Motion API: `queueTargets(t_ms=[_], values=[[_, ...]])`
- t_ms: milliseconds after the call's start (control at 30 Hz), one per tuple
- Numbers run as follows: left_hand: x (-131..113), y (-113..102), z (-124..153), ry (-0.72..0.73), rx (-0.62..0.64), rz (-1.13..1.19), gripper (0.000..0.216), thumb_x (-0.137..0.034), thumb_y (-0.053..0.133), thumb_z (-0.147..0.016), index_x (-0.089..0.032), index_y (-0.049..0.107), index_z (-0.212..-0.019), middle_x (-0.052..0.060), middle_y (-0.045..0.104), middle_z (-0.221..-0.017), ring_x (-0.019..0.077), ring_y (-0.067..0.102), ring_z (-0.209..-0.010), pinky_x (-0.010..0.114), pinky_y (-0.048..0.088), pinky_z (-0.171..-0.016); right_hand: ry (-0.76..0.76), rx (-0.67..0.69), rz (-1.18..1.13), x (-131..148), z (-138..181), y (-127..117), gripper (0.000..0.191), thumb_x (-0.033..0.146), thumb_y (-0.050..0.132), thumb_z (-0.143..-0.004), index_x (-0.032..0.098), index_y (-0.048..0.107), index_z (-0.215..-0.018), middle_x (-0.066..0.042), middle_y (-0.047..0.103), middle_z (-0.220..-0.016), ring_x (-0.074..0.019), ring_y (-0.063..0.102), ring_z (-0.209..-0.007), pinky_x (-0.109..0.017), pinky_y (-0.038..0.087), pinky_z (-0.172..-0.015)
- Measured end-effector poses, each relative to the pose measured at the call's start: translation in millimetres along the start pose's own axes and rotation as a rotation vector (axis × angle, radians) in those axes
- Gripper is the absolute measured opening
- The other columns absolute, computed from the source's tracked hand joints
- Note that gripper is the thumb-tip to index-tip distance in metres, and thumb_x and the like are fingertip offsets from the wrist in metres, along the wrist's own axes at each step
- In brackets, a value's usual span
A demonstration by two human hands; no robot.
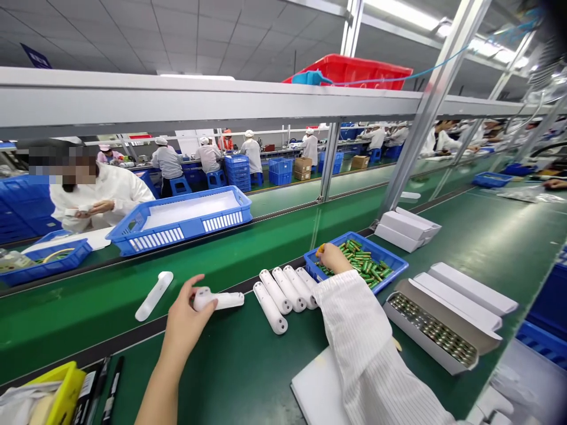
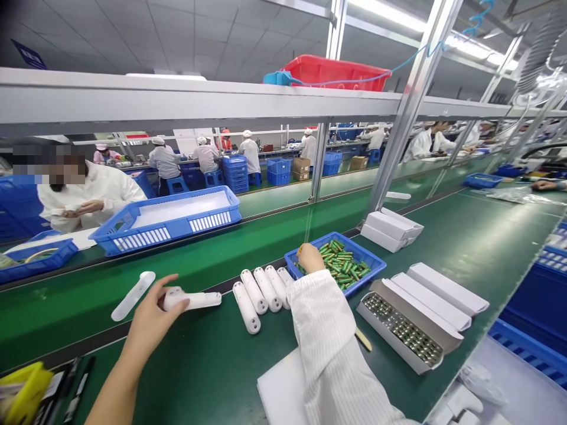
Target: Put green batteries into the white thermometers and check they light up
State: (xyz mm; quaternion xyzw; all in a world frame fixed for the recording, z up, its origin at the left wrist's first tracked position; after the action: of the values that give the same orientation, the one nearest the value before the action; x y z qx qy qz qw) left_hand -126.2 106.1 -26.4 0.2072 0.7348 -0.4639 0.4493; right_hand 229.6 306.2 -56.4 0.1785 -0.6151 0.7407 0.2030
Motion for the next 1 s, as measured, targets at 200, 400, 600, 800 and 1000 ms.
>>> queueTargets(t_ms=[200,400,600,800,1000], values=[[-13.7,-27.2,7.8,-0.004,-0.251,0.864,0.051,-0.037,0.073,-0.066,-0.024,0.058,-0.113,0.002,0.060,-0.087,0.0145,0.057,-0.077,0.021,0.049,-0.065,-0.057,0.133,0.004,3.1,7.9,10.8,0.020,0.030,0.055,-0.091,0.013,0.062,-0.099,-0.005,0.063,-0.099,-0.0164,0.062,-0.086,-0.033,0.052,-0.077],[-6.5,-30.1,7.3,-0.098,-0.268,1.230,0.029,-0.025,0.067,-0.073,-0.020,0.061,-0.100,0.000,0.052,-0.079,0.0085,0.051,-0.064,0.016,0.049,-0.055,-0.097,0.148,-0.054,4.2,10.7,5.6,0.013,0.024,0.058,-0.088,0.011,0.062,-0.088,-0.002,0.064,-0.084,-0.0132,0.061,-0.075,-0.030,0.052,-0.071],[1.4,-24.9,7.1,-0.176,-0.264,1.310,0.023,-0.021,0.062,-0.078,-0.018,0.059,-0.100,0.001,0.051,-0.082,0.0075,0.049,-0.062,0.015,0.048,-0.053,-0.109,0.068,-0.243,8.5,8.2,1.9,0.014,0.022,0.060,-0.087,0.010,0.060,-0.080,0.001,0.060,-0.069,-0.0082,0.055,-0.056,-0.023,0.048,-0.056],[-12.8,-20.6,10.5,-0.178,-0.221,1.454,0.017,-0.024,0.055,-0.084,-0.015,0.057,-0.098,0.002,0.048,-0.079,0.0062,0.045,-0.056,0.014,0.045,-0.047,-0.278,-0.030,-0.639,53.8,25.2,-16.4,0.020,0.031,0.060,-0.082,0.012,0.056,-0.087,-0.003,0.065,-0.070,-0.0065,0.046,-0.046,-0.021,0.039,-0.047],[-32.1,-20.4,17.8,-0.148,-0.173,1.505,0.017,-0.024,0.052,-0.086,-0.016,0.056,-0.101,0.001,0.048,-0.079,0.0058,0.044,-0.055,0.014,0.044,-0.048,-0.472,0.280,-1.159,149.0,98.9,8.2,0.041,0.047,0.073,-0.066,0.016,0.058,-0.089,-0.002,0.066,-0.072,-0.0059,0.046,-0.043,-0.020,0.037,-0.041]])
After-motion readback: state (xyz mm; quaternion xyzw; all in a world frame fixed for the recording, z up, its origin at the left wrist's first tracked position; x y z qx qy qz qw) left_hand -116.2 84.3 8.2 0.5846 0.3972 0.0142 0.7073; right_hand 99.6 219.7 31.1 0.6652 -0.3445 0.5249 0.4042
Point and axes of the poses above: each hand's wrist, its own z-axis away from the middle knuckle, its own y-axis out of the palm, x = y × z, the point moved 9 cm from there along -z, towards the middle knuckle
